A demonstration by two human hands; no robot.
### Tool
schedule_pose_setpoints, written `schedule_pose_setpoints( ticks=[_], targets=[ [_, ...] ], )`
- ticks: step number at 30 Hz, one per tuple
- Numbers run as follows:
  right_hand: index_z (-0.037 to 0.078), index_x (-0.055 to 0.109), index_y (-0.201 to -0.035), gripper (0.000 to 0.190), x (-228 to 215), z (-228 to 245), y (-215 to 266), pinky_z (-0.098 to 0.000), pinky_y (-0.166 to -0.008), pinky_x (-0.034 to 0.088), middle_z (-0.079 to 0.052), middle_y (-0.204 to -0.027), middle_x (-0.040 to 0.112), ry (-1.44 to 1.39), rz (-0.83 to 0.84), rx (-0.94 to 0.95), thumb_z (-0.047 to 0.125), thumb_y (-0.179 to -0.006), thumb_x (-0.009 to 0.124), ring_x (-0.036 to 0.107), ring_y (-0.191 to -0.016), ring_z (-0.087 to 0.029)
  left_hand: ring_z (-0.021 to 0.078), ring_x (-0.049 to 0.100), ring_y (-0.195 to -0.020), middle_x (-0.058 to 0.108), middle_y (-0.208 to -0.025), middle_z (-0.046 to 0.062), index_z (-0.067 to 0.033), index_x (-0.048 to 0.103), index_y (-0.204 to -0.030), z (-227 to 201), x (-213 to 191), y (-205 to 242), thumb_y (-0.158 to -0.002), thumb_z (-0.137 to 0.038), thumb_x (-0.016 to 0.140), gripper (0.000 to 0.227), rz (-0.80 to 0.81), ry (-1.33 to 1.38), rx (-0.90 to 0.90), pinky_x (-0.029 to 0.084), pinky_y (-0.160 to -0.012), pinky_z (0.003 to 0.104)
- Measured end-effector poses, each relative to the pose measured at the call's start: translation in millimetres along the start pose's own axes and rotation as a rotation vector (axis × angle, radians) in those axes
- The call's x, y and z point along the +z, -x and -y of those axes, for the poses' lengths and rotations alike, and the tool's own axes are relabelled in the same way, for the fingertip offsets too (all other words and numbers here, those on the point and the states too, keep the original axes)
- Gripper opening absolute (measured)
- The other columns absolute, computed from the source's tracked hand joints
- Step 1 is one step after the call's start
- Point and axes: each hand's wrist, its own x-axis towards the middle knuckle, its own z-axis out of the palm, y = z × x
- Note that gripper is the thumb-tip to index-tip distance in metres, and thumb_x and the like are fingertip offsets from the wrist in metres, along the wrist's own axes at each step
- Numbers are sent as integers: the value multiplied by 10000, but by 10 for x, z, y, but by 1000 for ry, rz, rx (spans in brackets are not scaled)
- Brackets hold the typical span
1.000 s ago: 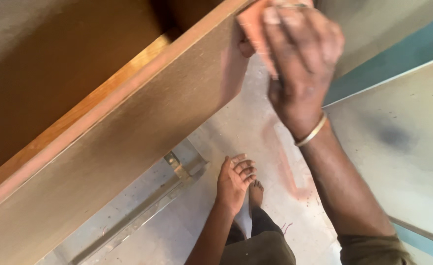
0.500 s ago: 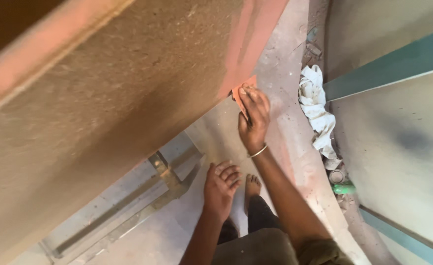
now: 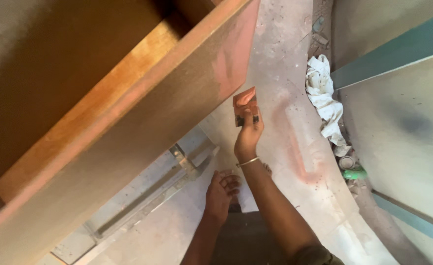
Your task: The person sands the edges and surfaces of a wooden cabinet using a sanding block. They repeatedly dip the sanding block into a container of reddish paste and continue sanding various sections of the cabinet.
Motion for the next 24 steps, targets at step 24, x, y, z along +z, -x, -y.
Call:
schedule_pose_setpoints(
  ticks=[24],
  targets=[
    [-71,656,-1146,255,547,-598,898,-367,-1090,498,-171,-1265,686,254,107,-408,-139,-952,505,644,-1222,-262,194,697,-955,704,-1000,107,-15,610,-1196,-1570,-762,619,-978,-278,534,350,72,-528,18,513,-812,356]
  ],
)
